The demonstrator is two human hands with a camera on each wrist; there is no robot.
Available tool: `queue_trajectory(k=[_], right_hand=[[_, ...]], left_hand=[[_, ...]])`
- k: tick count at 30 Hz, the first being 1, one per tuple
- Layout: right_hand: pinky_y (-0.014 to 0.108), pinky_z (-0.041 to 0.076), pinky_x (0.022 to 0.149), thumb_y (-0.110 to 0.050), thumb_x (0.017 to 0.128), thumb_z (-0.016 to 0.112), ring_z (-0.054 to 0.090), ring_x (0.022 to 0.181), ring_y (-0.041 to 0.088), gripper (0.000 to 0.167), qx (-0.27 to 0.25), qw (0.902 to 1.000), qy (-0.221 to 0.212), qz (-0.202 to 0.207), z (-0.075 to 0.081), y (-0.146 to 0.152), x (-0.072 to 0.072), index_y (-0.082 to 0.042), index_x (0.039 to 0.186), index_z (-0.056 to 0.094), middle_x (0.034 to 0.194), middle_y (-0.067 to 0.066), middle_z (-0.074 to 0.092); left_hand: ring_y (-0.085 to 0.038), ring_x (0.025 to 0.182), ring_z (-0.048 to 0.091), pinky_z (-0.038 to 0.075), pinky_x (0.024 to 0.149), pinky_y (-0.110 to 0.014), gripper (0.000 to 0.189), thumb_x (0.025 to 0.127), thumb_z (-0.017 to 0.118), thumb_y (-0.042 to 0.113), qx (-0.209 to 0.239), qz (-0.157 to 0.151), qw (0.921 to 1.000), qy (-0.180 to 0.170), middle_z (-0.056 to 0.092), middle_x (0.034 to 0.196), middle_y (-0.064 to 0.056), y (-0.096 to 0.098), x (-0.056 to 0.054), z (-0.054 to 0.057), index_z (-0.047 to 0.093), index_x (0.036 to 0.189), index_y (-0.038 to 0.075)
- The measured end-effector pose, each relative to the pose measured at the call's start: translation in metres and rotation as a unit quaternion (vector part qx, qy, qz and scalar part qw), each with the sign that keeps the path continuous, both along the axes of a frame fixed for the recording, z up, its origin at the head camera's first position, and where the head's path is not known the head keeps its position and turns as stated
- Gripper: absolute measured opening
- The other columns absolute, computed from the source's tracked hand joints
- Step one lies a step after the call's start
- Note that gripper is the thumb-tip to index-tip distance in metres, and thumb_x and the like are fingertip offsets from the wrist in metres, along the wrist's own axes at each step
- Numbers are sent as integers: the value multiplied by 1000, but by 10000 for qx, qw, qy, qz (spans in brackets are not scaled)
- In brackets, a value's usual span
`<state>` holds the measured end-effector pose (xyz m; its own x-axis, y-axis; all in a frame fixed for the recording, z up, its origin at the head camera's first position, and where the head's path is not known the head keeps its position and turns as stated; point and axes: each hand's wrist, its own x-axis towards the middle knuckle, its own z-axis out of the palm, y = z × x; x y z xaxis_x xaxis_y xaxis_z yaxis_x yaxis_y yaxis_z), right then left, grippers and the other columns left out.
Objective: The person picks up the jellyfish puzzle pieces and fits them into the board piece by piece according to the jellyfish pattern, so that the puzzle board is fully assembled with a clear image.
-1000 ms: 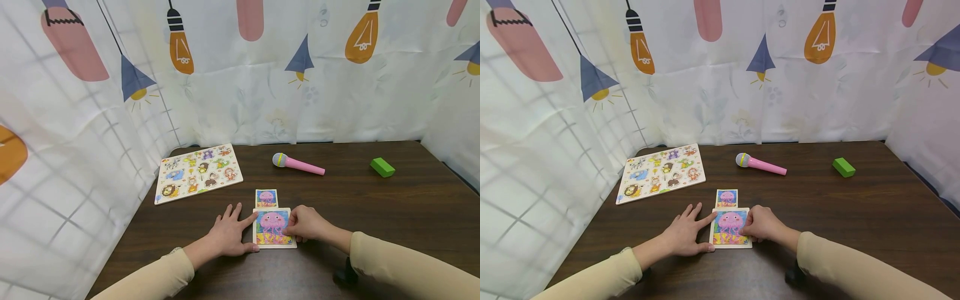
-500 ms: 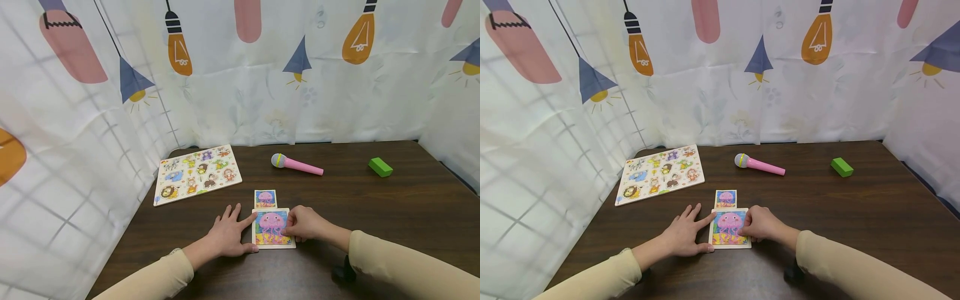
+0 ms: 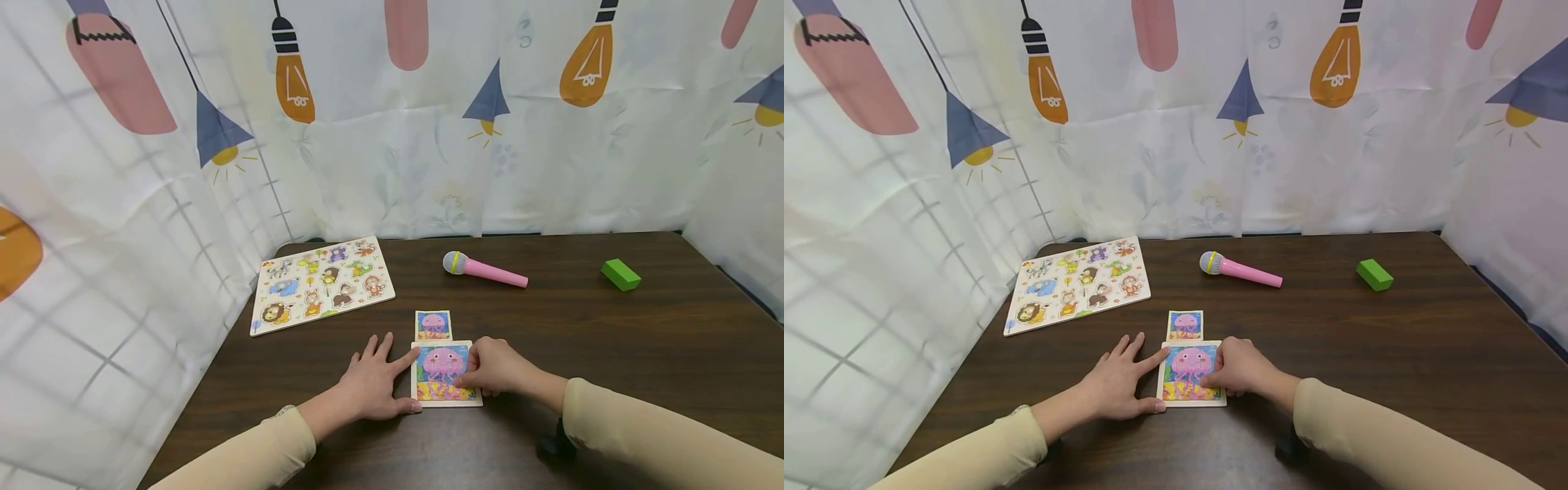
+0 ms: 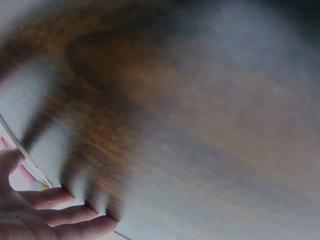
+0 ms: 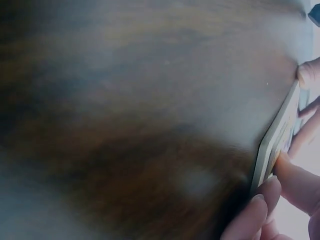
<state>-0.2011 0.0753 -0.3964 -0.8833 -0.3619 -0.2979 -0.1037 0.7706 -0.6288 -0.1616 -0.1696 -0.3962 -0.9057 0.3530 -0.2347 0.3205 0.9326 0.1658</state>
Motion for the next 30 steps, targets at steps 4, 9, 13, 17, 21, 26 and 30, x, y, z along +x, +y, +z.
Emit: queue_trajectory(k=[4, 9, 13, 17, 21, 26, 30], right_hand=[[21, 44, 47, -27, 83, 87, 53, 49, 11, 33, 238, 9997, 107, 30, 1, -4, 1, -11, 67, 62, 58, 2, 58], [22, 42, 48, -26, 83, 86, 51, 50, 12, 33, 259, 9993, 245, 110, 1, -5, 3, -12, 68, 61, 60, 1, 57], [23, 44, 48, -27, 84, 85, 52, 50, 11, 32, 35, 9998, 146, 160, 0, 0, 2, -12, 70, 61, 61, 1, 58], [25, 48, 50, -26, 87, 83, 56, 51, 11, 27, -364, 9987, 26, 364, -1, 9, 2, -11, 75, 64, 61, 0, 59], [25, 49, 55, -22, 92, 77, 57, 58, 8, 17, -754, 9915, 287, 1021, 0, 21, 3, -9, 86, 67, 66, -3, 61], [25, 53, 72, -21, 97, 72, 57, 82, 5, 23, -499, 9638, 1334, 2253, -1, 40, 8, -10, 117, 70, 100, -4, 65], [37, 56, 94, -33, 100, 66, 60, 116, 18, 44, 133, 9268, 2170, 3063, -5, 56, 17, -16, 140, 61, 137, 3, 61]], left_hand=[[-49, 153, 26, 37, 109, -70, 88, 86, 66, 70, 2, -8, 10000, 4, 26, 167, -22, 0, 0, 0, 35, 160, 35], [-49, 152, 26, 37, 110, -70, 88, 86, 66, 70, 14, 11, 10000, -2, 26, 167, -22, 0, -1, -1, 35, 160, 35], [-49, 153, 26, 37, 110, -70, 88, 86, 67, 70, 42, 40, 10000, -36, 26, 167, -22, 0, 0, -1, 35, 160, 35], [-49, 153, 26, 36, 110, -70, 88, 86, 67, 70, 52, 42, 10000, -42, 25, 167, -22, 0, 0, -1, 35, 160, 35], [-49, 153, 25, 36, 110, -70, 88, 86, 66, 70, 38, 26, 10000, -23, 25, 167, -22, 0, 0, -1, 35, 160, 35], [-49, 153, 25, 36, 110, -70, 88, 86, 65, 71, 12, 23, 10000, -41, 25, 167, -22, 0, -1, -1, 34, 161, 36], [-49, 153, 25, 36, 110, -69, 88, 86, 65, 71, -8, 21, 10000, -34, 25, 167, -22, 0, -1, -1, 34, 161, 36]])
